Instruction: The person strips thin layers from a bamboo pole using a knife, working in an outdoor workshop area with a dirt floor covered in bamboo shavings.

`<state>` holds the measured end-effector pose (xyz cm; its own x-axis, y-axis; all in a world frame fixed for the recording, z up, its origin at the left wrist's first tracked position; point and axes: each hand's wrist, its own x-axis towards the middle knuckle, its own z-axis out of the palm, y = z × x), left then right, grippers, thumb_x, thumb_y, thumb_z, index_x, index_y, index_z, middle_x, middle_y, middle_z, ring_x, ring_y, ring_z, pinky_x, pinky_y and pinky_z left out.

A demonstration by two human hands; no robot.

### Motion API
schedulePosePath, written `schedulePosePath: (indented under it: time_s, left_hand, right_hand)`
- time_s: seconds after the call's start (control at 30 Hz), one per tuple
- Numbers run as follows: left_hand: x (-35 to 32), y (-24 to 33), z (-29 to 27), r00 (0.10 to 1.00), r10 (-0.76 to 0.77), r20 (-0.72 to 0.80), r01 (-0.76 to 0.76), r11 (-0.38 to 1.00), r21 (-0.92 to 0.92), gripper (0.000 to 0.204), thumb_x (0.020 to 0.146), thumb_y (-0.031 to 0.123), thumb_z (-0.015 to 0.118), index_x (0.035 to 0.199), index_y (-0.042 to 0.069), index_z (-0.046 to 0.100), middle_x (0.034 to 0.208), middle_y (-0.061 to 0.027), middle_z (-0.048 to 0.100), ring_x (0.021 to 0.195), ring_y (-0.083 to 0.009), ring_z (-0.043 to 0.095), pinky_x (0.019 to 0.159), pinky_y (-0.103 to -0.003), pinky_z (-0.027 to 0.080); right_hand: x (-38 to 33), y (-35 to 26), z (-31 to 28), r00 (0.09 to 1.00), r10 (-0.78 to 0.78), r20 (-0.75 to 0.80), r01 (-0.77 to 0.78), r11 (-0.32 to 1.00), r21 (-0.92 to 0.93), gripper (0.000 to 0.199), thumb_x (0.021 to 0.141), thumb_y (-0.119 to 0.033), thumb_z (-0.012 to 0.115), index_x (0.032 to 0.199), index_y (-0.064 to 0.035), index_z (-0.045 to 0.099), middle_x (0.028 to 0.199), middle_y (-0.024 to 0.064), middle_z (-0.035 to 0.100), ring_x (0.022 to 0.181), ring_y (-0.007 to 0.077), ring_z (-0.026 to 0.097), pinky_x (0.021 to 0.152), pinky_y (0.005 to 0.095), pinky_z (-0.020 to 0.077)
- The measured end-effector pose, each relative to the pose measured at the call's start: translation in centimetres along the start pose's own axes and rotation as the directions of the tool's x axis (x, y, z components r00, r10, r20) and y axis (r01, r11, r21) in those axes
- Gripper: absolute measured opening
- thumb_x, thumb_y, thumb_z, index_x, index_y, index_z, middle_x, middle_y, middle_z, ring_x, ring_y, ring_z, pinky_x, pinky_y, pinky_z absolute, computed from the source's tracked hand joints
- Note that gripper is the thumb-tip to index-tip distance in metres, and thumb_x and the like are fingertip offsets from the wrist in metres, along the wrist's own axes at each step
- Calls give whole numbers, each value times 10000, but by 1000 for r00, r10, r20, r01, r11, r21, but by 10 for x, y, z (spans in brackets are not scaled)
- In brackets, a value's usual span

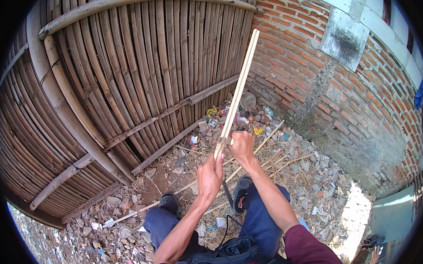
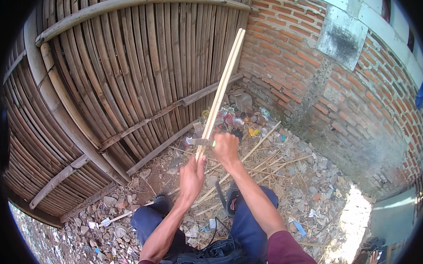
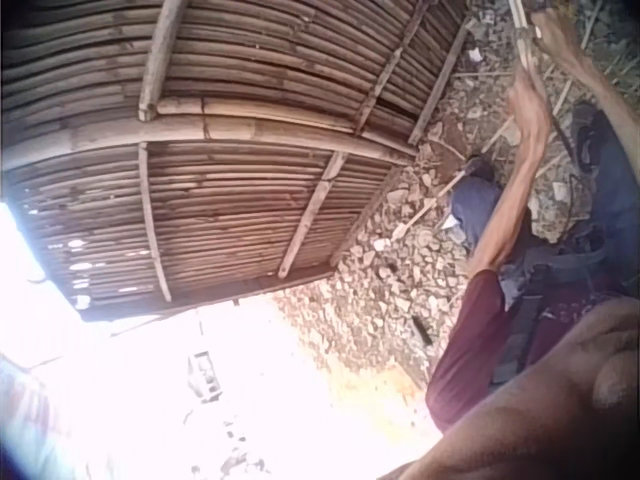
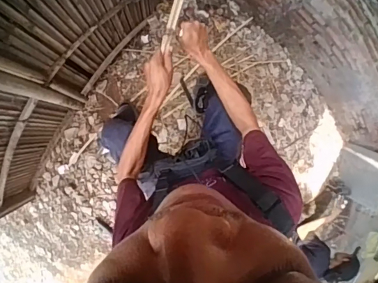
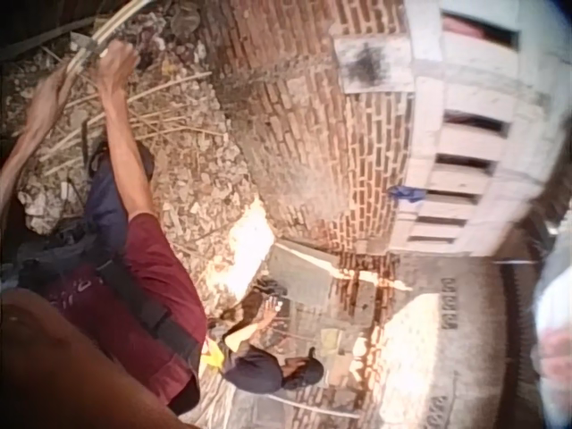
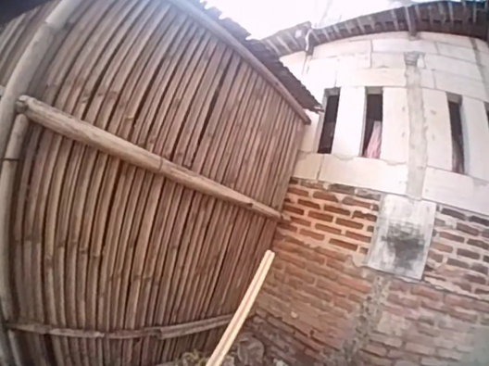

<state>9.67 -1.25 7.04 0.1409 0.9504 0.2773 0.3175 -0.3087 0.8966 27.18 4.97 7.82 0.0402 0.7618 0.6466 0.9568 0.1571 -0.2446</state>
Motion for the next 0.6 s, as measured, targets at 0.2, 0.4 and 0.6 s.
schedulePosePath:
  time_s: [0.2,0.4,0.6]
  left_hand:
    - [0,3,1,1000,28,-2,-28,1000,9,335,1105,302,559,1103,-23,642,639,-292,614,602,-490,657,568,-553,464]
    - [-3,1,-1,998,56,-12,-56,998,23,341,1104,304,559,1110,-25,647,607,-278,603,559,-471,651,538,-545,461]
    - [-12,4,-3,998,65,-5,-65,997,36,326,1102,296,560,1107,-16,656,588,-257,595,539,-451,650,534,-537,468]
  right_hand:
    - [1,10,4,998,-9,-65,5,998,-67,132,811,-186,742,788,-59,771,645,207,680,597,394,698,580,489,538]
    - [9,12,-7,989,133,-65,-137,989,-55,196,801,-127,682,950,-125,810,682,216,694,667,422,721,625,521,558]
    - [28,49,-2,942,208,-263,-213,977,12,127,869,-146,712,920,-83,810,757,261,720,722,431,729,642,514,564]
